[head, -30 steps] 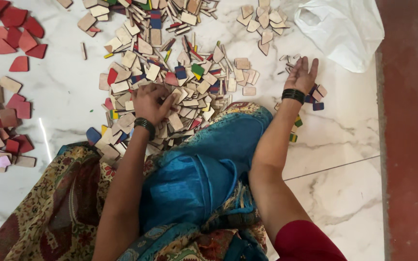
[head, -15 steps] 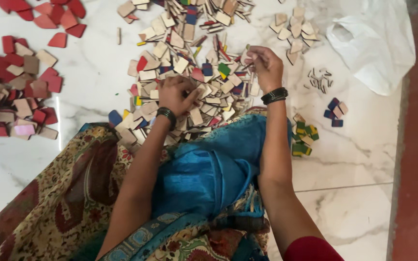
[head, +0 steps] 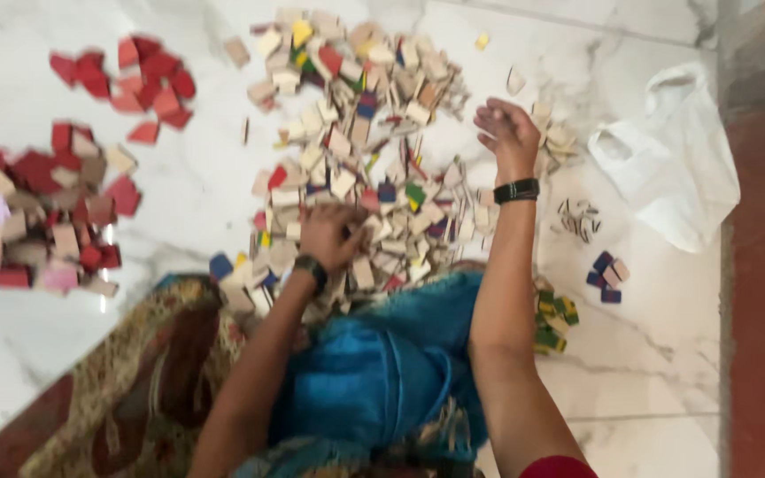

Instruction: The person sits on the floor and sorts through a large pile of small wooden cut pieces, picking up individual pieces and placing them into separate groups by color and shape on the floor. The pile is spread out and regathered as the sorting continues.

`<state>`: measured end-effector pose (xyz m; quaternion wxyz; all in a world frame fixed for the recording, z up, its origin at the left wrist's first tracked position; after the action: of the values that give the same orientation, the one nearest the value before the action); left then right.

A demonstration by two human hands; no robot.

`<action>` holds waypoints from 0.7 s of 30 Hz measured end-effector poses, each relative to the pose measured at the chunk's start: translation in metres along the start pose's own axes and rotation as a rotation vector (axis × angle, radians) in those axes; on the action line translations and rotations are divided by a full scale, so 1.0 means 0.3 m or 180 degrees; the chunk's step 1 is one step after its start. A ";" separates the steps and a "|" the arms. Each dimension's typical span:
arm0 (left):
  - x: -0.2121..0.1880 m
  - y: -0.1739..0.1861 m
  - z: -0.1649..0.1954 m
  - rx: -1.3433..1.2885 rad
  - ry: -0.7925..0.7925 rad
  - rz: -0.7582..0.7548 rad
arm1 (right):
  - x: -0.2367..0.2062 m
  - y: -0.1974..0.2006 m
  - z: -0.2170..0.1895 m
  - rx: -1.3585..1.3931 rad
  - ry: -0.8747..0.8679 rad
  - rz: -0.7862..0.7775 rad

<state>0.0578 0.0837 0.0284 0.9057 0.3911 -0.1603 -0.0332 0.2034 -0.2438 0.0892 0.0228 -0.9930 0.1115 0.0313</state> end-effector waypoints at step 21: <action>0.375 -0.159 0.022 0.0205 0.0104 -0.0023 | 0.006 -0.015 0.122 -0.2656 0.1158 -0.0332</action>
<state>0.1653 0.0251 0.0282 0.8950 0.4211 -0.1450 -0.0249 0.2042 -0.2381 0.0529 -0.3974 -0.9110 0.0414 -0.1025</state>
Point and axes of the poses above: each hand's wrist, its own x-axis towards the middle knuckle, its own y-axis out of the back of the hand, z = x × y, the point moved 3 cm from there along x, towards the middle knuckle
